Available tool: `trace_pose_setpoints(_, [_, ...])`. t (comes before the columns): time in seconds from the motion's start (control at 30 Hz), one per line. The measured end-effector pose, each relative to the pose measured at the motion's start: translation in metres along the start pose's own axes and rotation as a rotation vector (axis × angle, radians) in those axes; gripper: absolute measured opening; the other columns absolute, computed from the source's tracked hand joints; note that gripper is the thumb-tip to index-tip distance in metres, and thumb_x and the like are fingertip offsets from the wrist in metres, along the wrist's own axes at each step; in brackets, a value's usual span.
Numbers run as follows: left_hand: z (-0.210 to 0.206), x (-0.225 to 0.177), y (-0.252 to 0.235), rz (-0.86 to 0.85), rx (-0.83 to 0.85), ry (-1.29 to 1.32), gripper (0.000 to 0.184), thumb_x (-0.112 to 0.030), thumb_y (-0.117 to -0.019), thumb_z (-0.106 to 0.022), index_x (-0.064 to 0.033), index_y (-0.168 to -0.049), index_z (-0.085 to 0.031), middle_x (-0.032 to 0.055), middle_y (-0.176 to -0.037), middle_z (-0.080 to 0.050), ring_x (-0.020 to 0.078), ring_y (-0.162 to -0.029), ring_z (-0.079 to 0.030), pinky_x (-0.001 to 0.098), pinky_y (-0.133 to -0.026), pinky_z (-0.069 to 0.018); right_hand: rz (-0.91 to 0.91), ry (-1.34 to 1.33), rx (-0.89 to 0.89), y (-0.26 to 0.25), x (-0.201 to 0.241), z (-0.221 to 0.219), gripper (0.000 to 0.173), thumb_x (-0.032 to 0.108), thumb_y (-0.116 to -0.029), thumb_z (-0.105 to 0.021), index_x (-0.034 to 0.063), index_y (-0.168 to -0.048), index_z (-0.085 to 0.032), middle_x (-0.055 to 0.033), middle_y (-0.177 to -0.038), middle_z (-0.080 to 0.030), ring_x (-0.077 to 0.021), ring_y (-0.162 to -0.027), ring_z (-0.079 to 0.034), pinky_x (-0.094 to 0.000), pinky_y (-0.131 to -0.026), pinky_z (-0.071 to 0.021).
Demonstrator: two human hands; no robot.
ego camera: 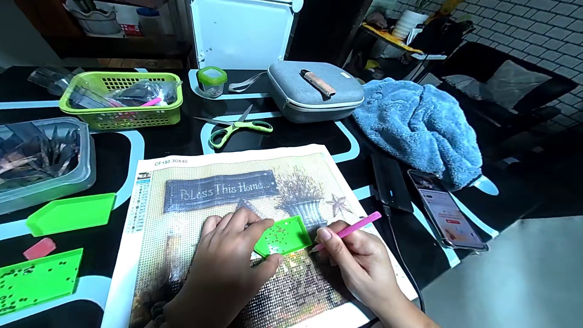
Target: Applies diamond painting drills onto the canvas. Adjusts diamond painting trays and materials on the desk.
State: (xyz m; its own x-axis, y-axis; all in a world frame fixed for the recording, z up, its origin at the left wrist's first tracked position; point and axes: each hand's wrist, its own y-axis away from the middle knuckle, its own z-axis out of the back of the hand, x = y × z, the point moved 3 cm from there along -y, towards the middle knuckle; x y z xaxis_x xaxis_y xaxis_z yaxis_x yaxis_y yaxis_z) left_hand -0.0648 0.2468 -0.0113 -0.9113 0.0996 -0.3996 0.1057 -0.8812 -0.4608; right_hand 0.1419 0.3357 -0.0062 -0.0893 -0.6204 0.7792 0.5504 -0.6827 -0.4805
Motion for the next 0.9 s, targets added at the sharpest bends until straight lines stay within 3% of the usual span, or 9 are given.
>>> trace_pose_setpoints(0.2, [-0.0001, 0.0005, 0.0007, 0.006, 0.01, 0.015, 0.043, -0.055, -0.0815, -0.062, -0.0286, -0.109, -0.08, -0.0093, -0.097, -0.07, 0.007, -0.084, -0.064, 0.0385, -0.08, -0.0453, -0.041, -0.036, -0.016, 0.0002, -0.0004, -0.0004, 0.029, 0.022, -0.1088, -0.051, 0.007, -0.09, -0.067, 0.0045, -0.074, -0.064, 0.0034, -0.064, -0.059, -0.0122, -0.058, -0.0498])
trace_pose_setpoints(0.47, [-0.0001, 0.0009, 0.0007, 0.021, 0.026, 0.023, 0.043, -0.056, -0.0814, -0.063, -0.0292, -0.11, -0.08, -0.0093, -0.097, -0.07, 0.0076, -0.085, -0.064, 0.0391, -0.08, -0.0452, 0.083, 0.174, -0.006, 0.0028, 0.0025, -0.0027, 0.034, 0.026, -0.1099, -0.048, 0.0035, -0.09, -0.065, -0.0013, -0.075, -0.064, 0.0008, -0.068, -0.061, -0.0138, -0.062, -0.0512])
trace_pose_setpoints(0.7, [0.0001, 0.0011, 0.0009, 0.012, 0.016, 0.017, 0.042, -0.055, -0.0815, -0.062, -0.0292, -0.11, -0.08, -0.0099, -0.097, -0.07, 0.0071, -0.085, -0.064, 0.0385, -0.079, -0.0449, 0.023, 0.005, -0.003, 0.0006, 0.0013, -0.0025, 0.031, 0.024, -0.1095, -0.05, 0.0055, -0.091, -0.066, 0.0025, -0.075, -0.065, 0.0028, -0.067, -0.061, -0.0126, -0.06, -0.051])
trace_pose_setpoints(0.9, [-0.0006, 0.0015, 0.0011, 0.013, 0.015, 0.014, 0.043, -0.056, -0.0818, -0.062, -0.0293, -0.11, -0.08, -0.0101, -0.097, -0.071, 0.0074, -0.085, -0.064, 0.038, -0.078, -0.0451, 0.109, 0.168, 0.036, 0.0002, 0.0039, -0.0048, 0.034, 0.024, -0.1097, -0.049, 0.0026, -0.088, -0.064, -0.0019, -0.073, -0.061, 0.0005, -0.066, -0.058, -0.0136, -0.061, -0.0486])
